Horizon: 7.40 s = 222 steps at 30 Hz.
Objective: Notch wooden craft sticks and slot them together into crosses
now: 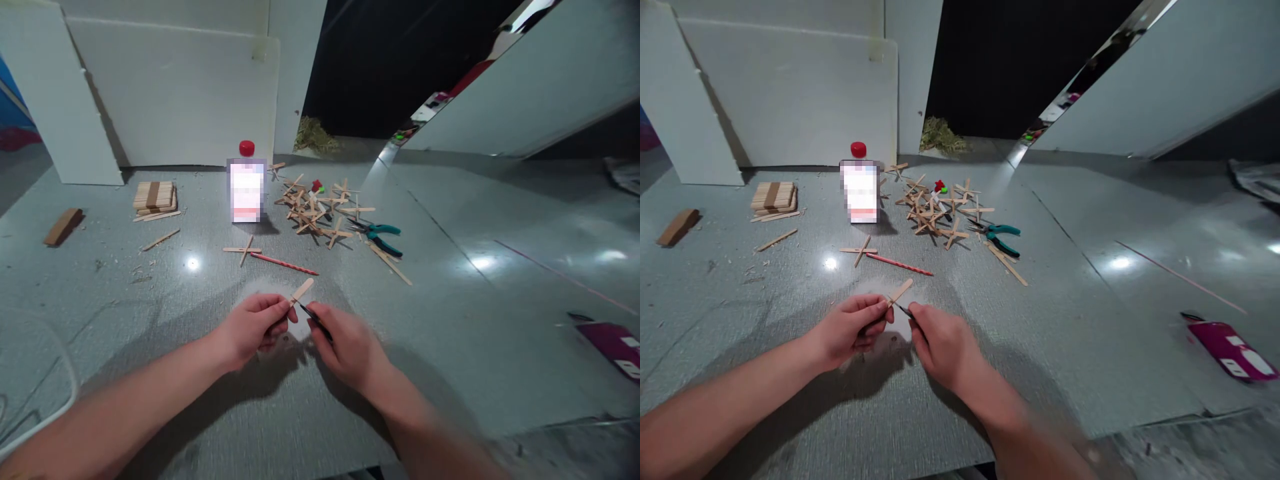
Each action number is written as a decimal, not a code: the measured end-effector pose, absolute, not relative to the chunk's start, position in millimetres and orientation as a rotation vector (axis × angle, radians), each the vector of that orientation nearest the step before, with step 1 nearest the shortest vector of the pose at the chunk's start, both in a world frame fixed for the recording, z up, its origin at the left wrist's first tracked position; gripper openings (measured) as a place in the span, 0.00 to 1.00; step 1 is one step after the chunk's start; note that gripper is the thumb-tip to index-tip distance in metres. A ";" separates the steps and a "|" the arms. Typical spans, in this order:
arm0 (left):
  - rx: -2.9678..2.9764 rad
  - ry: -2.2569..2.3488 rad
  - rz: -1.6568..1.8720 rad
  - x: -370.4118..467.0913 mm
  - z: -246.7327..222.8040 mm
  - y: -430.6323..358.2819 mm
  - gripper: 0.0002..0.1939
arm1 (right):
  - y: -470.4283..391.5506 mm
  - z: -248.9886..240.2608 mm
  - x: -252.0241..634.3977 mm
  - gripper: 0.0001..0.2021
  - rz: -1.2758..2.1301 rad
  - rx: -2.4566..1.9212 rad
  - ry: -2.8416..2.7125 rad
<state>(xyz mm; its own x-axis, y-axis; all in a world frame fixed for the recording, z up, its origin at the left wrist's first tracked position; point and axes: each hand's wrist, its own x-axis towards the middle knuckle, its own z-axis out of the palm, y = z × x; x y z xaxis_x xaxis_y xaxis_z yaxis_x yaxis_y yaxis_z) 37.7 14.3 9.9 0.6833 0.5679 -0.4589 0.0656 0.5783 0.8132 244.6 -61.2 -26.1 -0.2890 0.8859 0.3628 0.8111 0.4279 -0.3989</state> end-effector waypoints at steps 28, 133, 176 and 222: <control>1.180 0.881 0.501 42.6 14.6 -10.9 0.22 | -63.2 -28.5 238.2 0.09 0.387 -1.515 -2.160; 1.286 0.817 0.863 33.4 25.9 -48.8 0.23 | -67.4 -27.8 216.8 0.06 -0.233 -1.065 -1.889; 0.999 0.790 0.971 41.5 2.3 -3.4 0.27 | -70.8 -18.1 238.8 0.07 -0.516 -0.932 -1.913; 0.309 0.217 0.394 25.5 38.8 -13.3 0.31 | -66.3 -18.7 230.1 0.06 -0.024 -1.194 -1.768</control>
